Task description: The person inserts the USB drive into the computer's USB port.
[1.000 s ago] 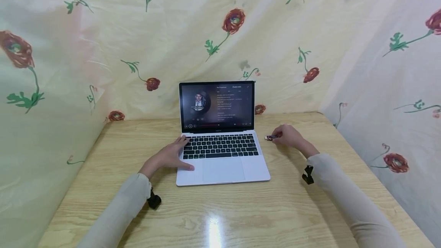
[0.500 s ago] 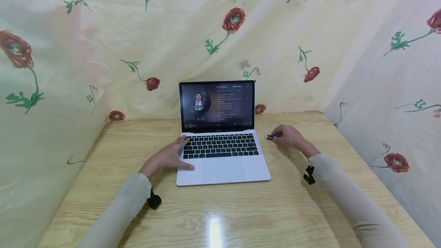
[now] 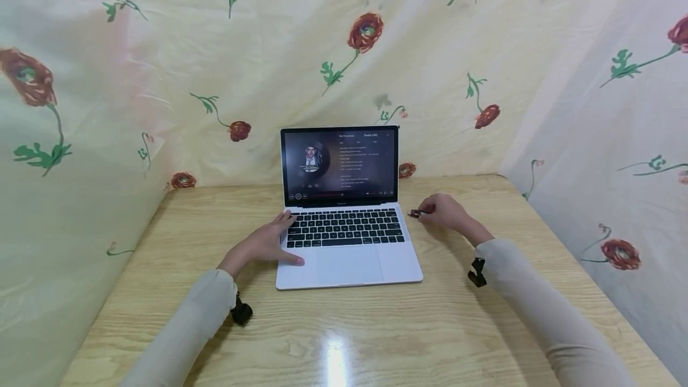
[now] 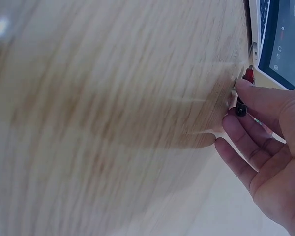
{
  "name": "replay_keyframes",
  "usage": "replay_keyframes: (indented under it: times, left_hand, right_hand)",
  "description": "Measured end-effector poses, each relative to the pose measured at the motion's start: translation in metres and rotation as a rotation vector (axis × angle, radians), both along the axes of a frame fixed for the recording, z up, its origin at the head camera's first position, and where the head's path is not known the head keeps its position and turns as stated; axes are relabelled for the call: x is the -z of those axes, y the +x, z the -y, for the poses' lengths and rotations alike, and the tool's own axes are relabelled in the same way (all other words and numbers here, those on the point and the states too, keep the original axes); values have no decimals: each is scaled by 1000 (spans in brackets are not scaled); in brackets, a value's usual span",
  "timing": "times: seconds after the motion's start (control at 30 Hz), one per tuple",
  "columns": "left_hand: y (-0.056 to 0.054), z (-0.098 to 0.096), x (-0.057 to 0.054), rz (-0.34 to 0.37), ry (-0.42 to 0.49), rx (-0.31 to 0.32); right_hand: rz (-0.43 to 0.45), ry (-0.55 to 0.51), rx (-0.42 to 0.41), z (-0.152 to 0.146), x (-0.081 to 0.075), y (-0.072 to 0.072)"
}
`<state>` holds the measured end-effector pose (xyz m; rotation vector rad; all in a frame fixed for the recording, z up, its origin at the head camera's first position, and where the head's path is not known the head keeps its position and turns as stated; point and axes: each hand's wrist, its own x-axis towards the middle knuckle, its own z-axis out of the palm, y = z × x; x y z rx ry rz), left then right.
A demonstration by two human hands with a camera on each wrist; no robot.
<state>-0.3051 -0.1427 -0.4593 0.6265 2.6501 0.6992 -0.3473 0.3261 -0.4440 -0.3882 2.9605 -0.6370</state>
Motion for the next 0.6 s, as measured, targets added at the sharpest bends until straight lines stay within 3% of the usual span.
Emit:
replay_keyframes:
  times: [0.6]
  left_hand:
    - [-1,0,3,3,-2,-8]
  right_hand:
    - [-22,-2,-4,12,3,-3]
